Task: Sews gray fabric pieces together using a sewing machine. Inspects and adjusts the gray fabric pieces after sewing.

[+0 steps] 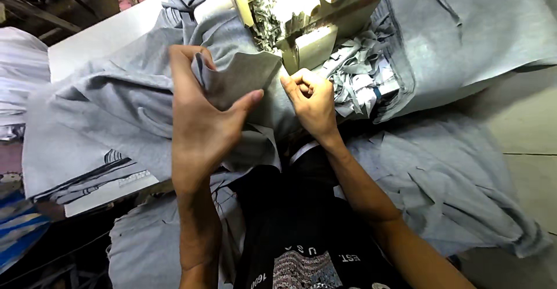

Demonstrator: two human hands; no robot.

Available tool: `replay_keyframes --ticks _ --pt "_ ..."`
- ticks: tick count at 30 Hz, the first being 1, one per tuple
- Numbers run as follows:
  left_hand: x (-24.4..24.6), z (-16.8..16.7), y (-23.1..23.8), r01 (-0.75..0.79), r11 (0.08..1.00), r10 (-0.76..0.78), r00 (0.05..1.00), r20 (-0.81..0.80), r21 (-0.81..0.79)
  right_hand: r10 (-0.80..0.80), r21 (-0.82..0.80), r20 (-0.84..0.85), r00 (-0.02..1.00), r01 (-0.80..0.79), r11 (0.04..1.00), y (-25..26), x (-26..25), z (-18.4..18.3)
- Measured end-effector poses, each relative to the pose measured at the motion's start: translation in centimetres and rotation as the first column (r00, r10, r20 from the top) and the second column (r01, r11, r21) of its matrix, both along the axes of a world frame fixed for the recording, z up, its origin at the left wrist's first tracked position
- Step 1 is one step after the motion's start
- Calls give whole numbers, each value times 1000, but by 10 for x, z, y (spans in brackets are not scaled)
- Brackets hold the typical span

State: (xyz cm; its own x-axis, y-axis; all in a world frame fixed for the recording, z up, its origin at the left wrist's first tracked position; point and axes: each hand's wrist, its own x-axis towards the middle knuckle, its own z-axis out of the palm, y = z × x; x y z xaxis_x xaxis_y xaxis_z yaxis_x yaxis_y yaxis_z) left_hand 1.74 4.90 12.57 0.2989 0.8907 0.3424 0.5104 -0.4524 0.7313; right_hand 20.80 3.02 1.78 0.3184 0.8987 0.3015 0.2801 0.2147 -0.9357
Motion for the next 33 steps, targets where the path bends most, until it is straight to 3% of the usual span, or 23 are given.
replay_keyframes --ticks 2,4,8,11,18,33 --pt "7 -1 -9 21 996 -4 984 -177 92 20 -12 3 1000 -20 1000 -2 1 -1" --pt "16 -12 -22 73 980 -28 972 -232 187 49 -39 7 999 -49 998 -8 4 -1" --pt "37 -68 -57 36 909 117 934 -337 415 87 -100 7 996 -85 991 -29 8 -10" --pt "44 -106 -72 -11 870 200 921 -334 492 88 -161 -4 996 -88 983 -50 7 -24" --pt "54 -129 -92 -46 898 182 944 -275 438 152 -164 -175 973 -181 970 -93 -5 -52" --pt "55 -141 -100 5 969 27 991 -127 249 129 -101 -194 972 -151 983 -91 -3 -53"
